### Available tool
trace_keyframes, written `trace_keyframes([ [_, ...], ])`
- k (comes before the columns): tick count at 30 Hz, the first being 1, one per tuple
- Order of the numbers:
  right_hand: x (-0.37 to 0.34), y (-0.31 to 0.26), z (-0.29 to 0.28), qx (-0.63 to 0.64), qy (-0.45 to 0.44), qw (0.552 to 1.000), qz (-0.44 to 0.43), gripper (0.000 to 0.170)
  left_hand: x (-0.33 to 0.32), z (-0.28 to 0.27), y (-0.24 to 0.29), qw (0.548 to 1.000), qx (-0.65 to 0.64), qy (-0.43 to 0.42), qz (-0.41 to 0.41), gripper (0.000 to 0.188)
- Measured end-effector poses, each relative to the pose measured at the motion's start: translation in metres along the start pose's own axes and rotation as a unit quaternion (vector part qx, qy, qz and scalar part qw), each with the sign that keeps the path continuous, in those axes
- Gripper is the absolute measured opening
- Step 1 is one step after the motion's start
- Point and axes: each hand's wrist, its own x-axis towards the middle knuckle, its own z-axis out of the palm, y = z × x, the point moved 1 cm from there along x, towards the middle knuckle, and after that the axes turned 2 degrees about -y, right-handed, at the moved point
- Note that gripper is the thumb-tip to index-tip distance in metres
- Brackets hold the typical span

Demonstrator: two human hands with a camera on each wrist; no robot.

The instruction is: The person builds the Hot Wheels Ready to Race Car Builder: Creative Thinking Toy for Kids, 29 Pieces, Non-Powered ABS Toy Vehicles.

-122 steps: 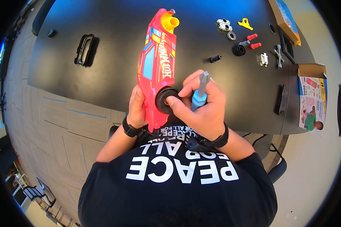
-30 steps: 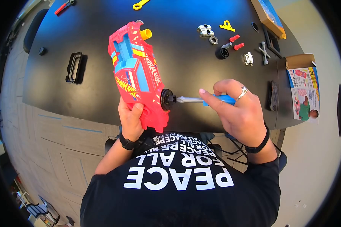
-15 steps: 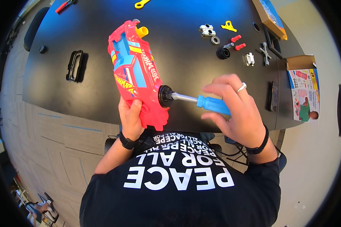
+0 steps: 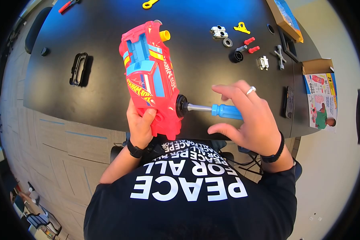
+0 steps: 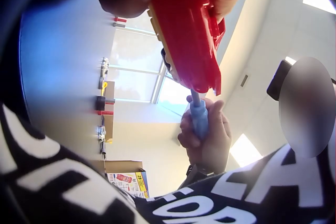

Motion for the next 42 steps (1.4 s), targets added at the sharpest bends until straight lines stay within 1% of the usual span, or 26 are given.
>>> trace_keyframes([
  [3, -0.003, 0.003, 0.001, -0.005, -0.016, 1.0, -0.002, 0.049, 0.0, 0.001, 0.0, 1.0, 0.002, 0.007, 0.001, 0.058],
  [5, -0.011, 0.012, 0.003, -0.005, -0.083, 0.994, 0.067, 0.049, 0.0, 0.0, 0.0, 1.0, -0.002, 0.0, 0.003, 0.058],
  [6, -0.008, 0.007, 0.001, -0.005, -0.083, 0.994, 0.067, 0.049, 0.001, 0.0, 0.0, 1.0, -0.005, -0.006, 0.005, 0.057],
  [8, 0.001, -0.007, -0.004, 0.012, -0.047, 0.998, 0.032, 0.047, 0.001, 0.002, 0.002, 1.0, -0.003, -0.001, 0.002, 0.056],
  [12, -0.006, 0.0, 0.002, 0.004, -0.05, 0.998, 0.028, 0.046, -0.001, 0.0, -0.001, 1.0, 0.003, 0.003, -0.003, 0.056],
  [14, -0.009, 0.004, 0.003, 0.044, -0.059, 0.994, 0.085, 0.045, 0.0, 0.0, 0.0, 1.0, -0.003, -0.003, -0.003, 0.056],
  [15, -0.007, 0.001, 0.004, 0.044, -0.058, 0.994, 0.084, 0.045, 0.0, 0.0, 0.0, 1.0, -0.008, -0.009, -0.003, 0.056],
  [17, -0.002, -0.009, 0.004, -0.002, 0.019, 1.0, 0.002, 0.044, 0.0, -0.001, 0.0, 1.0, -0.009, -0.008, -0.003, 0.056],
  [18, -0.003, -0.007, 0.004, -0.002, 0.019, 1.0, 0.002, 0.044, 0.0, 0.0, 0.0, 1.0, -0.01, -0.008, -0.004, 0.056],
  [20, -0.008, -0.002, 0.004, 0.001, -0.019, 0.999, 0.027, 0.044, 0.0, 0.001, 0.0, 1.0, -0.01, -0.011, -0.003, 0.056],
  [23, -0.008, 0.0, 0.006, 0.02, -0.02, 0.998, 0.049, 0.046, 0.0, 0.003, 0.002, 1.0, -0.013, -0.014, -0.001, 0.056],
  [24, -0.006, -0.002, 0.006, 0.021, -0.02, 0.998, 0.048, 0.046, 0.0, 0.003, 0.002, 1.0, -0.015, -0.015, 0.0, 0.057],
  [26, -0.004, -0.008, 0.005, -0.01, -0.005, 1.0, 0.006, 0.048, 0.0, 0.002, 0.002, 1.0, -0.014, -0.017, 0.0, 0.057],
  [27, -0.006, -0.005, 0.005, -0.01, -0.005, 1.0, 0.007, 0.048, 0.0, 0.002, 0.002, 1.0, -0.013, -0.019, -0.001, 0.057],
  [29, -0.013, 0.004, 0.007, -0.032, -0.081, 0.994, 0.059, 0.046, 0.0, 0.002, 0.001, 1.0, -0.015, -0.021, 0.001, 0.057],
  [30, -0.011, 0.001, 0.008, -0.032, -0.081, 0.994, 0.06, 0.046, 0.001, 0.002, 0.001, 1.0, -0.016, -0.021, 0.004, 0.057],
  [32, -0.005, -0.009, 0.009, -0.013, -0.001, 1.0, 0.003, 0.043, 0.001, 0.003, 0.002, 1.0, -0.017, -0.017, 0.0, 0.057],
  [33, -0.006, -0.008, 0.008, -0.012, 0.0, 1.0, 0.003, 0.043, 0.0, 0.003, 0.002, 1.0, -0.018, -0.013, -0.004, 0.056],
  [35, -0.01, -0.004, 0.007, -0.023, -0.055, 0.998, 0.011, 0.045, -0.001, 0.004, 0.005, 0.999, -0.027, -0.019, -0.012, 0.056],
  [36, -0.012, -0.002, 0.006, -0.023, -0.053, 0.998, 0.012, 0.045, -0.001, 0.006, 0.007, 0.999, -0.037, -0.026, -0.02, 0.055],
  [38, -0.015, 0.002, 0.007, -0.036, -0.087, 0.994, 0.059, 0.044, -0.003, 0.008, 0.009, 0.999, -0.028, -0.025, -0.026, 0.055],
  [39, -0.014, 0.001, 0.007, -0.035, -0.086, 0.994, 0.058, 0.044, -0.003, 0.009, 0.01, 0.999, -0.02, -0.022, -0.032, 0.055],
  [41, -0.009, -0.005, 0.006, 0.006, -0.032, 0.999, 0.009, 0.04, -0.002, 0.008, 0.01, 0.999, -0.005, -0.025, -0.02, 0.055],
  [42, -0.009, -0.002, 0.005, 0.007, -0.03, 0.999, 0.007, 0.04, -0.001, 0.009, 0.011, 0.999, 0.007, -0.03, -0.01, 0.055],
])
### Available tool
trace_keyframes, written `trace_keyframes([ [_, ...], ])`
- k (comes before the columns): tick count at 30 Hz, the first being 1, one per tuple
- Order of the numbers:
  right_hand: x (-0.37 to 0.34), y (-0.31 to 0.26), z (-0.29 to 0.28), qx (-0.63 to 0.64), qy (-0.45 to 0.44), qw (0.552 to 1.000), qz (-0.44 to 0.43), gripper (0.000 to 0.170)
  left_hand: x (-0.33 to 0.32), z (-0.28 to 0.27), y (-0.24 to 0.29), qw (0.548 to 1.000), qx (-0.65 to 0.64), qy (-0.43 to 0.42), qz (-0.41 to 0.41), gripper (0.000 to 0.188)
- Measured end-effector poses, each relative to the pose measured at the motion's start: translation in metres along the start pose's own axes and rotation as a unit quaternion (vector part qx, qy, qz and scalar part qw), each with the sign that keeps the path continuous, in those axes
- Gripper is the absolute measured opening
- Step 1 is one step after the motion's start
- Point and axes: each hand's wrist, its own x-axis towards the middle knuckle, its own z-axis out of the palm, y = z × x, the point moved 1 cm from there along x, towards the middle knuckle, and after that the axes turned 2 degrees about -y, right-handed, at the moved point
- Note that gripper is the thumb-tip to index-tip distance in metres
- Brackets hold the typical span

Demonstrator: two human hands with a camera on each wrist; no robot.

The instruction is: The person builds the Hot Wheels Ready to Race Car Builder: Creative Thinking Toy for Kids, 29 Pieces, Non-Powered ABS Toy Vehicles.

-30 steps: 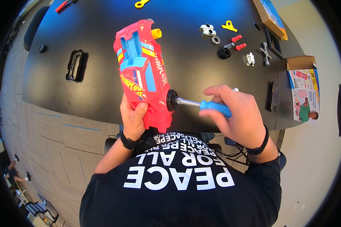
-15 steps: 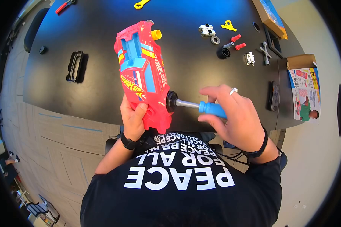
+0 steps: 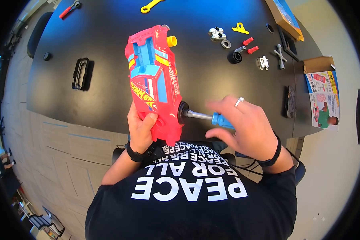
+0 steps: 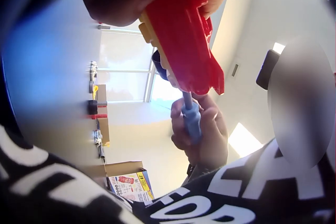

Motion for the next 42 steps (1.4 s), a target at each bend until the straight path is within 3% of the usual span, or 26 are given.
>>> trace_keyframes([
  [2, -0.002, 0.01, 0.0, -0.046, -0.031, 0.997, -0.049, 0.032, 0.0, 0.0, 0.002, 1.0, 0.001, 0.011, -0.001, 0.056],
  [5, -0.003, 0.041, 0.0, -0.059, 0.021, 0.998, -0.015, 0.028, 0.003, -0.003, 0.011, 1.0, -0.002, 0.019, 0.005, 0.057],
  [6, -0.003, 0.057, 0.004, -0.003, 0.052, 0.997, 0.063, 0.024, 0.003, -0.005, 0.017, 1.0, -0.004, 0.021, 0.01, 0.058],
  [7, 0.001, 0.085, 0.008, 0.0, 0.108, 0.992, 0.061, 0.021, 0.003, -0.008, 0.022, 1.0, -0.004, 0.017, 0.011, 0.058],
  [9, 0.011, 0.144, 0.022, -0.103, 0.197, 0.969, 0.105, 0.024, 0.003, -0.017, 0.032, 1.0, -0.012, 0.001, 0.01, 0.061],
  [10, 0.013, 0.157, 0.026, -0.127, 0.189, 0.957, 0.178, 0.03, 0.003, -0.025, 0.036, 1.0, 0.009, -0.015, 0.003, 0.063],
  [11, 0.016, 0.175, 0.03, -0.123, 0.191, 0.955, 0.191, 0.037, 0.003, -0.029, 0.039, 1.0, 0.011, -0.019, 0.006, 0.063],
  [13, 0.02, 0.192, 0.041, -0.132, 0.223, 0.947, 0.187, 0.041, 0.003, -0.035, 0.043, 0.999, 0.021, -0.036, -0.008, 0.067],
  [14, 0.022, 0.197, 0.045, -0.13, 0.226, 0.948, 0.182, 0.041, 0.004, -0.035, 0.039, 0.995, 0.099, -0.009, -0.007, 0.086],
  [17, 0.028, 0.205, 0.051, -0.105, 0.23, 0.957, 0.142, 0.035, 0.002, -0.04, 0.035, 0.994, 0.083, -0.067, -0.028, 0.087],
  [19, 0.029, 0.206, 0.054, -0.11, 0.18, 0.962, 0.171, 0.033, 0.004, -0.019, 0.044, 0.995, 0.03, -0.085, -0.044, 0.084],
  [21, 0.031, 0.201, 0.058, -0.093, 0.192, 0.966, 0.145, 0.031, -0.003, -0.031, 0.032, 0.997, -0.009, -0.06, -0.05, 0.079],
  [22, 0.032, 0.192, 0.056, -0.073, 0.18, 0.97, 0.148, 0.028, -0.001, -0.036, 0.03, 0.994, -0.047, -0.091, -0.047, 0.073],
  [25, 0.034, 0.16, 0.057, -0.022, 0.189, 0.971, 0.145, 0.02, -0.001, -0.039, 0.02, 0.994, -0.045, -0.085, -0.053, 0.066],
  [26, 0.035, 0.155, 0.06, 0.172, 0.193, 0.948, 0.188, 0.019, 0.0, -0.039, 0.021, 0.994, -0.045, -0.083, -0.049, 0.066],
  [27, 0.036, 0.149, 0.063, 0.359, 0.188, 0.886, 0.224, 0.017, 0.002, -0.037, 0.023, 0.991, -0.069, -0.09, -0.071, 0.067],
  [29, 0.036, 0.125, 0.057, 0.412, 0.155, 0.866, 0.238, 0.015, 0.005, -0.031, 0.027, 0.986, -0.094, -0.099, -0.093, 0.069],
  [31, 0.037, 0.1, 0.052, 0.505, 0.178, 0.833, 0.142, 0.019, 0.006, -0.024, 0.032, 0.989, -0.012, -0.102, -0.105, 0.085],
  [33, 0.033, 0.084, 0.044, 0.497, 0.168, 0.844, 0.113, 0.023, 0.004, -0.023, 0.028, 0.985, -0.02, -0.123, -0.121, 0.086],
  [35, 0.038, 0.055, 0.033, 0.51, 0.205, 0.835, 0.002, 0.021, -0.001, -0.019, 0.025, 0.98, -0.017, -0.115, -0.163, 0.086],
  [39, 0.039, 0.037, 0.023, 0.503, 0.162, 0.848, -0.028, 0.022, -0.008, -0.024, 0.02, 0.978, -0.011, -0.116, -0.175, 0.083],
  [41, 0.04, 0.032, 0.023, 0.525, 0.169, 0.834, -0.024, 0.021, -0.007, -0.016, 0.024, 0.979, 0.002, -0.115, -0.17, 0.084],
  [42, 0.041, 0.034, 0.024, 0.476, 0.188, 0.859, -0.026, 0.022, -0.01, -0.018, 0.023, 0.977, 0.004, -0.118, -0.178, 0.084],
])
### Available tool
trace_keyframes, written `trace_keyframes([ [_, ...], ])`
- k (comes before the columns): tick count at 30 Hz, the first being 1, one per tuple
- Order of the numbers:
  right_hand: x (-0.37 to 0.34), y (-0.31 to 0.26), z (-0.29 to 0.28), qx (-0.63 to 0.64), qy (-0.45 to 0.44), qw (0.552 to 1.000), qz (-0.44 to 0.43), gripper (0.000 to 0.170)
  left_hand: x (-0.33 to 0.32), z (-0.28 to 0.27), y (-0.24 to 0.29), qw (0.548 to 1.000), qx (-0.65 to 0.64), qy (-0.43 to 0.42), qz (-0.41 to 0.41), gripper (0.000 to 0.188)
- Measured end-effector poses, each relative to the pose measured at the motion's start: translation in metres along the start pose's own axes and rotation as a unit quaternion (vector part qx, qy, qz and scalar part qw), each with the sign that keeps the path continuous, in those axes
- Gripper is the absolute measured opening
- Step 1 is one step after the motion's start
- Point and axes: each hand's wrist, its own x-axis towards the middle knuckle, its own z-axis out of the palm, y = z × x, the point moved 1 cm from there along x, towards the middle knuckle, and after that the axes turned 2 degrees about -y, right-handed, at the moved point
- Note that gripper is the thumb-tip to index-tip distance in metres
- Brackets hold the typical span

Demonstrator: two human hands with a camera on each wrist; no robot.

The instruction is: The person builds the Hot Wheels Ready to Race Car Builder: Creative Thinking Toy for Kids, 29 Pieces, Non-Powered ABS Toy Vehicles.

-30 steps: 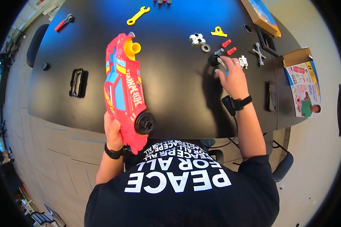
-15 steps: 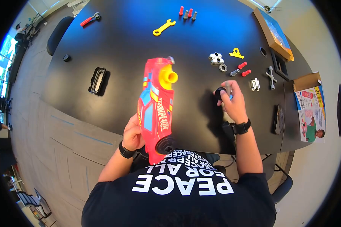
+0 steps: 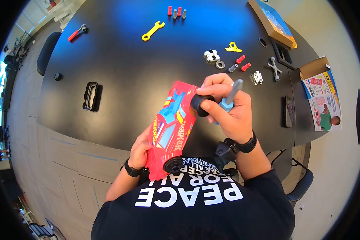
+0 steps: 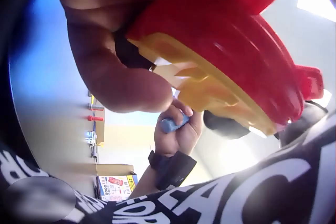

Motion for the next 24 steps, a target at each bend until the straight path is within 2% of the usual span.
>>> trace_keyframes([
  [3, 0.003, 0.003, 0.002, -0.107, -0.009, 0.994, -0.037, 0.023, -0.003, 0.0, -0.009, 1.0, -0.023, 0.013, -0.01, 0.085],
  [4, 0.003, 0.004, 0.004, -0.159, -0.025, 0.985, -0.054, 0.023, -0.002, -0.005, -0.014, 1.0, -0.014, 0.008, -0.001, 0.075],
  [6, 0.0, 0.01, 0.007, -0.159, 0.004, 0.986, -0.046, 0.023, 0.0, -0.002, -0.019, 0.999, 0.004, 0.021, 0.032, 0.064],
  [9, -0.002, 0.015, 0.01, -0.148, 0.051, 0.987, -0.034, 0.019, -0.002, -0.012, -0.024, 0.999, -0.005, 0.034, 0.032, 0.068],
  [11, -0.003, 0.014, 0.011, -0.062, 0.081, 0.995, 0.021, 0.019, -0.002, -0.012, -0.024, 0.999, -0.006, 0.04, 0.03, 0.072],
  [12, -0.004, 0.014, 0.011, -0.062, 0.082, 0.994, 0.02, 0.019, -0.002, -0.014, -0.023, 0.998, 0.0, 0.04, 0.039, 0.072],
  [14, -0.005, 0.013, 0.014, -0.014, 0.091, 0.996, -0.007, 0.017, -0.005, -0.011, -0.021, 0.998, -0.013, 0.055, 0.039, 0.071],
  [18, -0.005, 0.013, 0.017, -0.002, 0.089, 0.996, -0.021, 0.018, -0.009, -0.011, -0.022, 0.997, -0.035, 0.065, 0.01, 0.07],
  [20, -0.005, 0.015, 0.017, -0.015, 0.128, 0.989, -0.075, 0.018, -0.008, -0.006, -0.021, 0.994, -0.089, 0.056, 0.009, 0.068],
  [21, -0.004, 0.015, 0.017, -0.015, 0.128, 0.989, -0.074, 0.018, -0.008, -0.004, -0.019, 0.994, -0.089, 0.056, 0.008, 0.068],
  [24, 0.003, 0.015, 0.015, -0.119, 0.131, 0.976, -0.125, 0.02, -0.006, -0.001, -0.014, 1.0, -0.008, 0.024, -0.005, 0.063],
])
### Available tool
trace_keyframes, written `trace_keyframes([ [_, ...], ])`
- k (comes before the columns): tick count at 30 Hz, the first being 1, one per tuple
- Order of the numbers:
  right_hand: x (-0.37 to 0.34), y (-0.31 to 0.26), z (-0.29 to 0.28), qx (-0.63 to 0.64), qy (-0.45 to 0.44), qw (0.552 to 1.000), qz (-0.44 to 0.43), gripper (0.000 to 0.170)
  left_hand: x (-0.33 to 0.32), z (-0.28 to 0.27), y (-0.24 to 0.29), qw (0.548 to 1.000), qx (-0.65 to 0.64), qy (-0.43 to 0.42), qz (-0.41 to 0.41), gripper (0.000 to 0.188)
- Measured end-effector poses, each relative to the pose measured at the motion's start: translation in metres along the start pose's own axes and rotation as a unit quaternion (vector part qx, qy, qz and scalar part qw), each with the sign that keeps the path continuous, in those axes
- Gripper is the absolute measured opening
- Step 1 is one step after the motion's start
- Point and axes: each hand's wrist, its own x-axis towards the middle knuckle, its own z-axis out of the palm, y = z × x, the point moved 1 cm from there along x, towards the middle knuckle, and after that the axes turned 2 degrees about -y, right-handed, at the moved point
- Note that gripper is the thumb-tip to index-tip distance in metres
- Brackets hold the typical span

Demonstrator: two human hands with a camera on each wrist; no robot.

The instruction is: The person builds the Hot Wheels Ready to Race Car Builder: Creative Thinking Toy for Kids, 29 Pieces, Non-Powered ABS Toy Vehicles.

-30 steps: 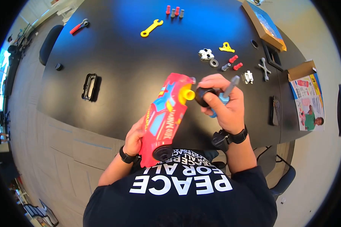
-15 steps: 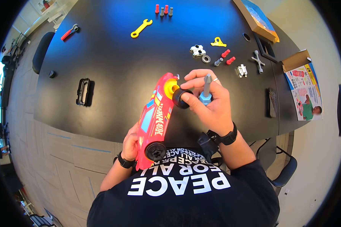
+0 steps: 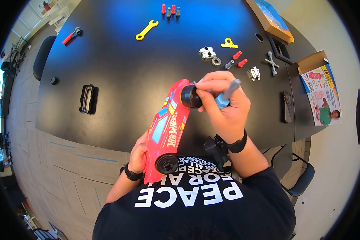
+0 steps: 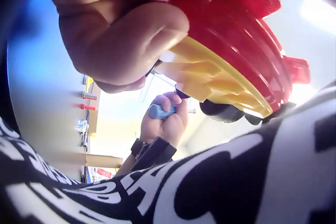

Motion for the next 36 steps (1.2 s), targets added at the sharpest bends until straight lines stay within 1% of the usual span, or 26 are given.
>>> trace_keyframes([
  [1, 0.004, 0.002, -0.003, -0.001, 0.001, 1.0, 0.0, 0.02, 0.0, -0.001, 0.003, 1.0, 0.0, -0.001, -0.001, 0.063],
  [2, 0.008, 0.003, -0.005, -0.09, -0.029, 0.993, -0.072, 0.023, -0.001, -0.001, 0.006, 1.0, -0.004, -0.018, -0.015, 0.069],
  [3, 0.01, 0.003, -0.007, -0.178, -0.058, 0.972, -0.143, 0.025, -0.001, -0.001, 0.008, 0.999, -0.009, -0.035, -0.03, 0.079],
  [7, 0.011, -0.006, -0.009, -0.205, -0.08, 0.968, -0.12, 0.03, -0.002, 0.001, 0.01, 0.999, -0.024, -0.031, -0.031, 0.078],
  [9, 0.01, -0.012, -0.009, -0.245, -0.1, 0.958, -0.114, 0.031, 0.001, 0.01, 0.017, 1.0, -0.013, -0.015, -0.021, 0.079],
  [12, 0.011, -0.011, -0.013, -0.254, -0.109, 0.952, -0.13, 0.033, 0.001, 0.012, 0.017, 1.0, -0.007, -0.014, -0.02, 0.079],
  [16, 0.009, -0.013, -0.013, -0.258, -0.092, 0.952, -0.136, 0.033, 0.0, 0.011, 0.018, 1.0, 0.0, -0.018, -0.024, 0.08],
  [22, 0.004, -0.011, -0.014, -0.256, -0.125, 0.952, -0.11, 0.037, 0.001, 0.012, 0.016, 0.999, -0.011, -0.025, -0.024, 0.082],
  [24, 0.001, -0.013, -0.01, -0.222, -0.144, 0.964, -0.034, 0.036, -0.002, 0.009, 0.017, 0.999, 0.021, -0.018, -0.028, 0.083],
  [25, 0.003, -0.011, -0.011, -0.223, -0.144, 0.964, -0.034, 0.036, -0.003, 0.003, 0.014, 0.999, 0.021, -0.018, -0.028, 0.083],
  [26, 0.007, -0.007, -0.014, -0.21, -0.121, 0.969, -0.052, 0.034, -0.003, -0.006, 0.006, 1.0, -0.004, -0.019, -0.017, 0.076],
  [27, 0.011, -0.002, -0.018, -0.197, -0.097, 0.973, -0.07, 0.031, -0.004, -0.013, -0.003, 0.999, -0.03, -0.02, -0.006, 0.07],
  [28, 0.016, 0.007, -0.026, -0.212, -0.058, 0.975, -0.038, 0.025, -0.007, -0.014, -0.015, 0.994, -0.087, 0.058, -0.007, 0.07],
  [29, 0.022, 0.022, -0.035, -0.231, -0.029, 0.972, -0.021, 0.023, -0.008, -0.018, -0.016, 0.995, -0.088, 0.057, -0.007, 0.07],
  [30, 0.029, 0.04, -0.046, -0.296, -0.024, 0.955, -0.02, 0.026, -0.009, -0.024, -0.013, 0.998, -0.05, 0.042, 0.003, 0.072],
  [31, 0.035, 0.055, -0.056, -0.355, -0.041, 0.933, 0.033, 0.033, -0.01, -0.029, -0.012, 0.999, -0.013, 0.027, 0.013, 0.074],
  [33, 0.038, 0.106, -0.078, -0.408, -0.079, 0.91, 0.016, 0.041, -0.013, -0.034, -0.013, 0.999, -0.021, 0.034, 0.006, 0.076],
  [34, 0.037, 0.125, -0.08, -0.408, -0.079, 0.909, 0.014, 0.041, -0.015, -0.033, -0.008, 1.0, -0.016, 0.025, 0.004, 0.077],
  [36, 0.039, 0.148, -0.08, -0.489, -0.095, 0.866, 0.049, 0.047, -0.017, -0.033, 0.001, 0.999, -0.021, 0.024, -0.015, 0.078],
])
